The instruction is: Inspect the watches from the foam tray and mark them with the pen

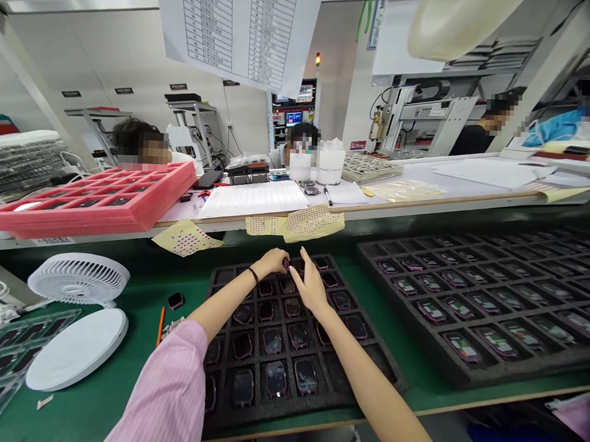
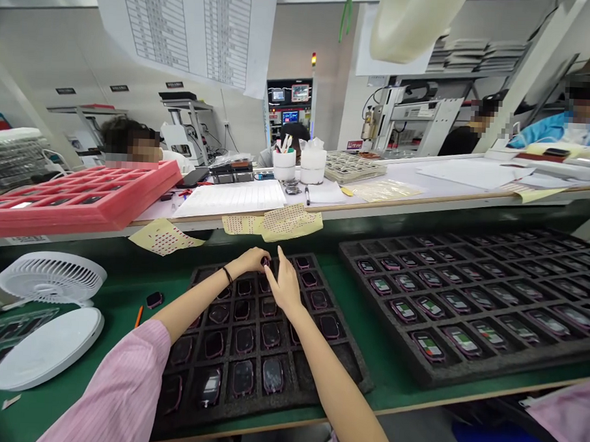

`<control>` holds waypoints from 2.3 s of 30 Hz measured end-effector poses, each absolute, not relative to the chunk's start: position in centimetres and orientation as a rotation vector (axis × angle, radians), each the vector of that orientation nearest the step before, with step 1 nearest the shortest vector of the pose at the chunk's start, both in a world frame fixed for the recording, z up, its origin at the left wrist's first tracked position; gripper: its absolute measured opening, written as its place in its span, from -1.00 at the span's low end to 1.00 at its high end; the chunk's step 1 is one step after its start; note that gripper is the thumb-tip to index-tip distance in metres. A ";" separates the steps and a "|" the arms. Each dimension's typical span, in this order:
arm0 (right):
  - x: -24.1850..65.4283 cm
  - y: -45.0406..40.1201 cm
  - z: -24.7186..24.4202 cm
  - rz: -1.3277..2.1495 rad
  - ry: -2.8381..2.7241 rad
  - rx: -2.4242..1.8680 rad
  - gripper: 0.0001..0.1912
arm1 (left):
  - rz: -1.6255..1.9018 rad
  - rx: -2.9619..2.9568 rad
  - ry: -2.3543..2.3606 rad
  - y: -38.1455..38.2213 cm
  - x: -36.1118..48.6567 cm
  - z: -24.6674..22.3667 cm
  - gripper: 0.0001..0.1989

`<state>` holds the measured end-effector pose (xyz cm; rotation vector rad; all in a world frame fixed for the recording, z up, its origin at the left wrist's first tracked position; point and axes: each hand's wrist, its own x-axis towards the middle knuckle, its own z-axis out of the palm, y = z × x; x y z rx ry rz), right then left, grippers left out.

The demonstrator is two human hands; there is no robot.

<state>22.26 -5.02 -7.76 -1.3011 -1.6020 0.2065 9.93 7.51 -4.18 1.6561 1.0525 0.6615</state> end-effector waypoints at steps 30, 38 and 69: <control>19.4 -6.5 -8.2 1.857 -0.985 -0.891 -0.64 | 0.900 1.537 0.784 -7.0 3.0 -4.5 -0.46; 18.5 -5.9 -9.3 1.729 -0.891 -0.971 -0.61 | 0.944 1.405 0.803 -5.7 1.3 -5.1 -0.51; 17.9 -6.0 -9.7 1.396 -1.108 -1.145 -0.53 | 0.975 0.348 0.767 -3.3 0.3 -8.2 -0.58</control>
